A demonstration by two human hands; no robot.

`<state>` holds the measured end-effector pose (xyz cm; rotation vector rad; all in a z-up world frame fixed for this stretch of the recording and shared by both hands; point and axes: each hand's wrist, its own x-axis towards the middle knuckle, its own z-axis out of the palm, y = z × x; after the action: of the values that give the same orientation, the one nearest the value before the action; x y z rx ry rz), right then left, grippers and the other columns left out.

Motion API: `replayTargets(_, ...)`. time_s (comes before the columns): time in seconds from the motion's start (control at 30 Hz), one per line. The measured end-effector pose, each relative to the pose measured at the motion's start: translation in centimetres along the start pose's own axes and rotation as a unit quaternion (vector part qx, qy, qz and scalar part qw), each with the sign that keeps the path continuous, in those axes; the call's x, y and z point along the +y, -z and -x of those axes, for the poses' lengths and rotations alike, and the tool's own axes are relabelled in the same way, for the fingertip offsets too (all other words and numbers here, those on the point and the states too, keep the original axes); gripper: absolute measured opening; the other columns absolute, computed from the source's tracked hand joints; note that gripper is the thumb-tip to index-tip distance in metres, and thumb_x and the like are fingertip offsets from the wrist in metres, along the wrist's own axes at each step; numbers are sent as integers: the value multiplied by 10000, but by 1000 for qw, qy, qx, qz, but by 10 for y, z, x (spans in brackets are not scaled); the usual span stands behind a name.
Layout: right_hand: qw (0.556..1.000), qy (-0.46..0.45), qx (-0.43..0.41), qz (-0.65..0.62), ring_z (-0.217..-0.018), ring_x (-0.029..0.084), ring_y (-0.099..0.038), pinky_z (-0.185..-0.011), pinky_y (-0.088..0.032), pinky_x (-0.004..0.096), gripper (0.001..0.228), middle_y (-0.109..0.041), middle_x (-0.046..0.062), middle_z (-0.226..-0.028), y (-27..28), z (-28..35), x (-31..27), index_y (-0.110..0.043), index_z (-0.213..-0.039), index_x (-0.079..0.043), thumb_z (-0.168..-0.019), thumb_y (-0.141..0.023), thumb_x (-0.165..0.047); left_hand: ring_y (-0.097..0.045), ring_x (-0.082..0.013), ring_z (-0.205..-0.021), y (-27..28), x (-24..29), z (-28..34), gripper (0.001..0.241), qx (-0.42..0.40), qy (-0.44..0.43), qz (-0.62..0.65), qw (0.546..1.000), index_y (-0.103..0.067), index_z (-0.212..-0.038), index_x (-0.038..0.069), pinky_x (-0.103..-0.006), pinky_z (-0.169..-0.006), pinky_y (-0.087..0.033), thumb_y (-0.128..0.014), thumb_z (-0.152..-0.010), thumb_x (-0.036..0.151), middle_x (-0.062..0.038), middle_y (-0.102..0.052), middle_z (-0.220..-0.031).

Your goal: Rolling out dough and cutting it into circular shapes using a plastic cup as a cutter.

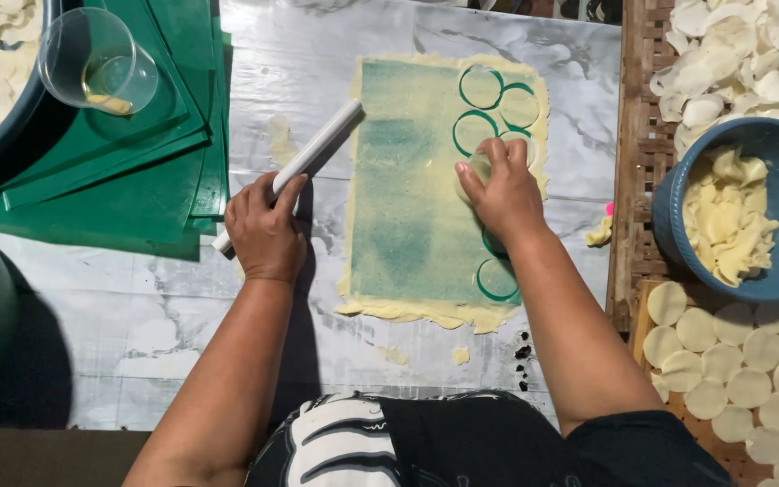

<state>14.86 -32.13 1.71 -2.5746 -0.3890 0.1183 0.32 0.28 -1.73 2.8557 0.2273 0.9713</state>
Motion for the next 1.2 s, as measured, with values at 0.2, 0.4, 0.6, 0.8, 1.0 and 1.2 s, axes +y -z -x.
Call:
replayTargets(0.2,993,-27,-111,42,-963,611,-654,-872,-537,696,478,-487,180,-1249,16,-12,-10,-517,-1213,-179,-955,-538,-581,-628,-269,-1114,0,0,0,472,-4,6,1,1000,-713,-1234,396,-415,-993,-431,-661,-853,123,-10,-645,-1216)
replayTargets(0.4,989,-57,-121,62,-991,624,-641,-930,-525,677,484,-452,174,-1293,16,-6,-19,-484,-1255,-193,-961,-538,-573,-611,-280,-1135,-12,-6,9,585,-8,5,13,1000,-701,-1252,394,-432,-1004,-418,-706,-742,108,-17,-635,-1246)
replayTargets(0.6,997,-44,-67,-14,-1047,618,-611,-931,-501,681,426,-500,201,-1232,21,-5,-16,-523,-1241,-163,-989,-579,-502,-612,-290,-1123,-9,-6,6,571,10,-3,30,999,-703,-1242,361,-432,-988,-422,-711,-740,87,-34,-631,-1237)
replayTargets(0.8,994,-6,32,-105,-1211,449,-586,-1004,-483,560,413,-505,138,-1249,25,67,-9,-554,-1299,-204,-1027,-585,-513,-607,-304,-1122,-15,-10,10,541,13,1,41,999,-703,-1252,357,-449,-986,-410,-663,-800,63,-47,-629,-1239)
replayTargets(1.0,993,10,56,-104,-1205,407,-584,-1024,-481,523,414,-517,120,-1232,-2,84,4,-573,-1285,-173,-1030,-610,-497,-603,-303,-1124,-17,-12,9,522,14,-7,38,999,-699,-1261,348,-454,-983,-411,-677,-822,66,-44,-622,-1236)
replayTargets(1.2,996,-93,-7,-2,-1034,485,-665,-925,-545,624,467,-487,117,-1246,-11,64,-28,-509,-1224,-212,-987,-559,-612,-601,-303,-1126,-15,-11,9,514,9,-7,39,999,-690,-1271,349,-455,-978,-410,-656,-851,55,-50,-614,-1234)
